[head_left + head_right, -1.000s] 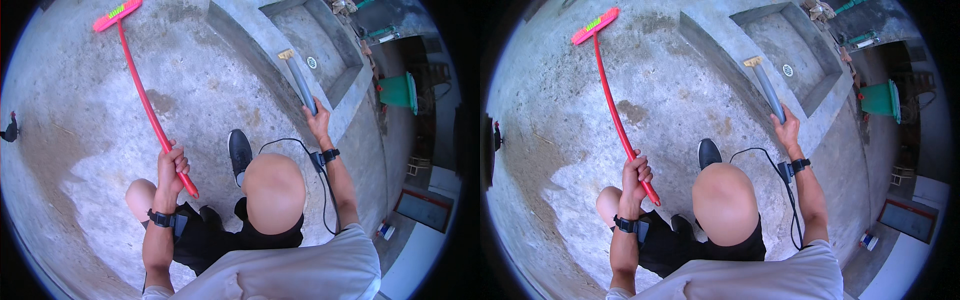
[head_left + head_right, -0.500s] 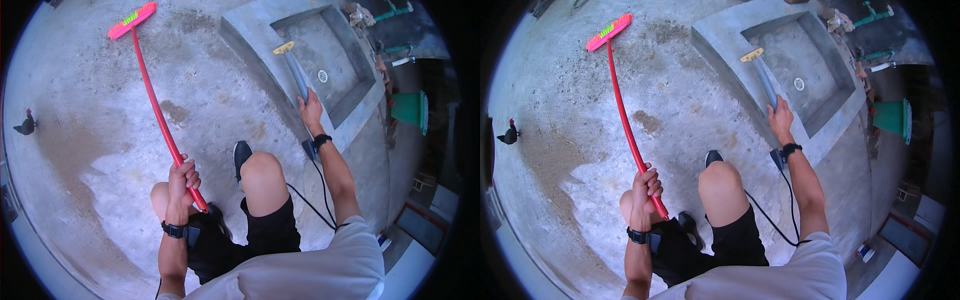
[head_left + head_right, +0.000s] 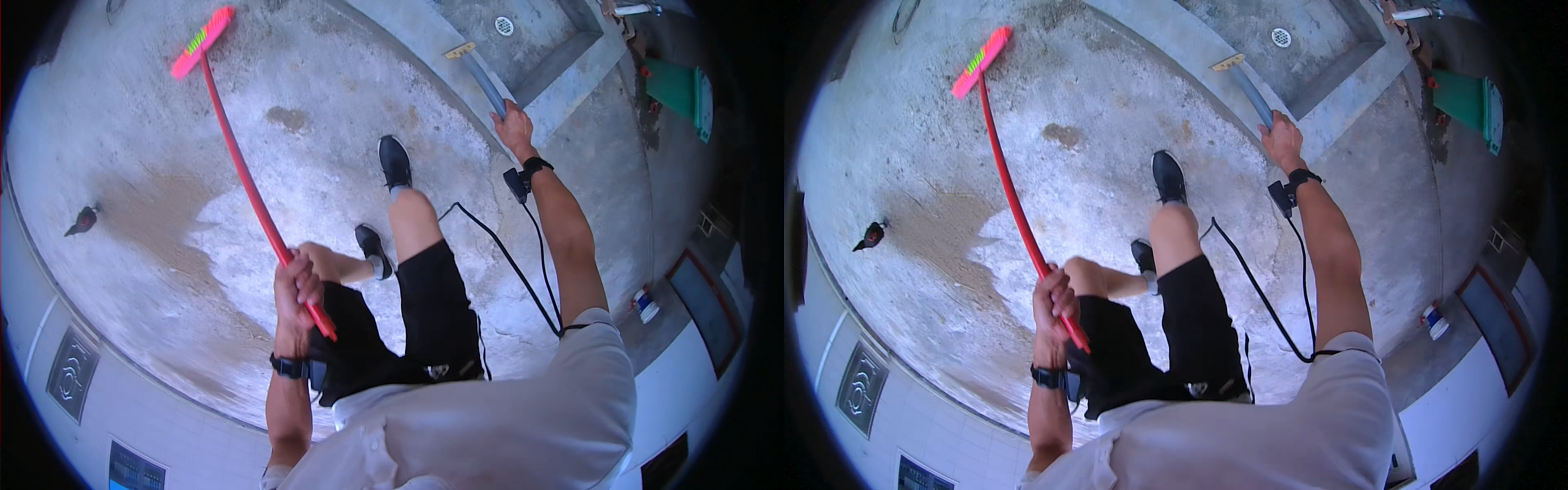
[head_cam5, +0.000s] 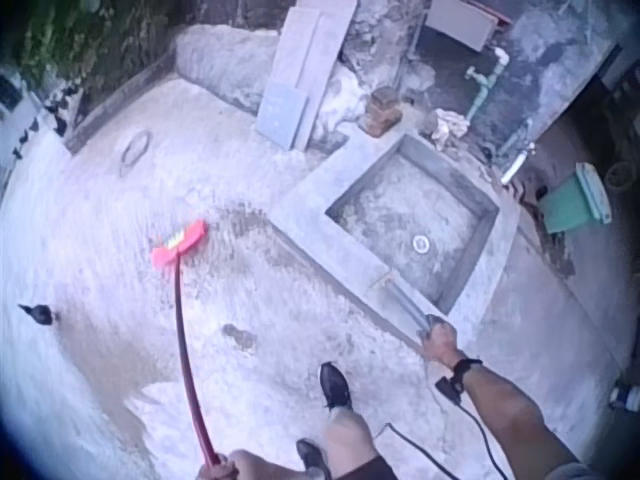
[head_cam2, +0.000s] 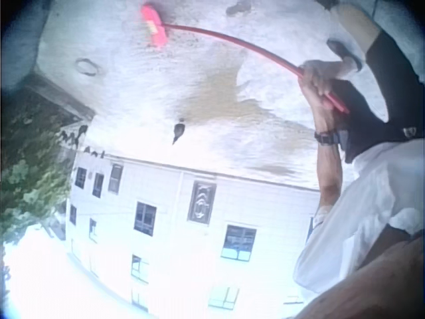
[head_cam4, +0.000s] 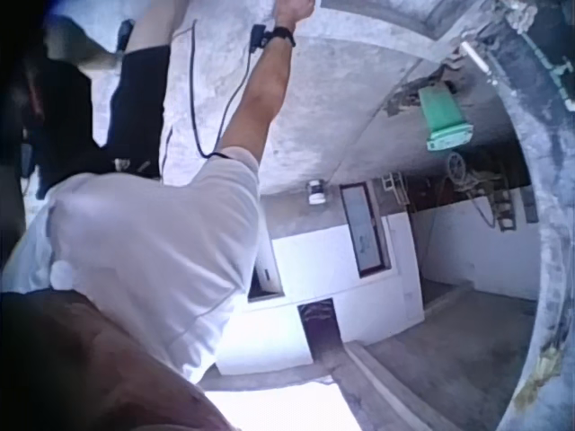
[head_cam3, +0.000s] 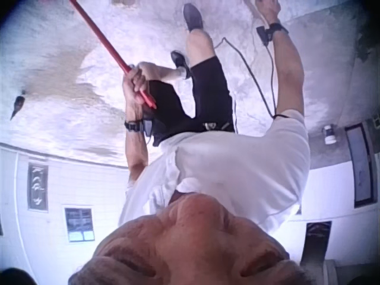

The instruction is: Sweeping and cleaning a concrete floor in an outdoor area.

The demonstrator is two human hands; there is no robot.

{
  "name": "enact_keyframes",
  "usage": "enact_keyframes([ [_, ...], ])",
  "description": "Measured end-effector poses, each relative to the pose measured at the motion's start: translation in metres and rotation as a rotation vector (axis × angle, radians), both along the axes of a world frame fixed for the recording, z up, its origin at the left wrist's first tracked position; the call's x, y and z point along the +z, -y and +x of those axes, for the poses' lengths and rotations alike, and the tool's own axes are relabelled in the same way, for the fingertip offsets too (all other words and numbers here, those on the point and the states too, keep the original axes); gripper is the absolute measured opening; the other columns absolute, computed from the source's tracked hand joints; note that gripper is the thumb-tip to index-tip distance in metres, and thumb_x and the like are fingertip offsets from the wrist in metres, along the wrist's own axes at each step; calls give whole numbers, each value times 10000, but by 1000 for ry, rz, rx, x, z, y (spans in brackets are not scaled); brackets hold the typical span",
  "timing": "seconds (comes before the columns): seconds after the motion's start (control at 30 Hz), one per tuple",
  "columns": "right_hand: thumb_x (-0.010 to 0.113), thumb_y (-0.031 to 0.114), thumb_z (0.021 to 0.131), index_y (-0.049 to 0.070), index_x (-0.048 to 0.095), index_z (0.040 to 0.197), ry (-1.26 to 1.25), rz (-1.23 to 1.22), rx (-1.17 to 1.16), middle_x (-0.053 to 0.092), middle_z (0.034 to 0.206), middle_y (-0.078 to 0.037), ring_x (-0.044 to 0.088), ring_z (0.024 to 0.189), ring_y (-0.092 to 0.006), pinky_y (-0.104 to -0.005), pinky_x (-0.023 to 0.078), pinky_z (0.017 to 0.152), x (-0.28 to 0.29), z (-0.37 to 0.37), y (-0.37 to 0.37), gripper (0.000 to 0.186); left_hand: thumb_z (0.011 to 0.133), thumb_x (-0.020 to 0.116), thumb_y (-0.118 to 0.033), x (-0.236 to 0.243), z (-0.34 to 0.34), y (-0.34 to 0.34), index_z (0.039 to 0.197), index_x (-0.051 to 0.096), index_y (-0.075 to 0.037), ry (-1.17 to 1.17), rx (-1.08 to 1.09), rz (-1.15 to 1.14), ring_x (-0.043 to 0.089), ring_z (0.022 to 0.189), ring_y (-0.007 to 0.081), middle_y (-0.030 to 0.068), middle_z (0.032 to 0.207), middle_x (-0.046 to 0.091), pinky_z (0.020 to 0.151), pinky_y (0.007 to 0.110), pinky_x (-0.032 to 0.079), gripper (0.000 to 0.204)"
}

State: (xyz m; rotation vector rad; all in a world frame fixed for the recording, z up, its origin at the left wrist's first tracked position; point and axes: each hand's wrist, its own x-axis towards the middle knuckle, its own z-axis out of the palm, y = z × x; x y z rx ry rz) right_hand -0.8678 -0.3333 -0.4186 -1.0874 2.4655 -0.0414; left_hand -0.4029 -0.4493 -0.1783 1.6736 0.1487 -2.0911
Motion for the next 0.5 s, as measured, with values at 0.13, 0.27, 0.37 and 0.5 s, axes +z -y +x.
enact_keyframes([
  [0.13, 647, 235, 810, 79, 489, 1178, -26, 58, 49, 585, 1042, -172, 611, 916, -370, -468, 500, 761, -42, -25, 16, 430, 935, 460, -69, -8, -2, -6, 935, 553, -129, 3, -13, 67, 276, 314, 41, -56, 512, 330, 270, 192, 249, 111],
  [0.27, 628, 186, 808, 105, 455, 1228, -12, 217, 40, 576, 1009, -171, 611, 940, -360, -464, 504, 797, -76, -25, 5, 461, 933, 470, -74, -7, -16, -16, 935, 536, -132, 98, -60, 100, 276, 315, 39, -54, 514, 333, 276, 193, 245, 88],
  [0.37, 613, 152, 800, 109, 485, 1219, -67, 341, -60, 595, 1023, -171, 604, 983, -341, -439, 501, 831, -78, -23, 2, 440, 926, 484, -72, -3, -33, 0, 927, 536, -127, 90, -76, 100, 290, 326, 37, -50, 526, 352, 285, 190, 248, 76],
  [0.5, 674, 249, 803, 90, 592, 1120, 596, -12, -133, 666, 921, -130, 653, 828, -262, -395, 523, 703, -28, 3, -53, 364, 927, 476, -65, 23, -45, 20, 908, 554, -106, 10, -60, 122, 321, 355, 37, -47, 538, 365, 314, 185, 279, 91],
])
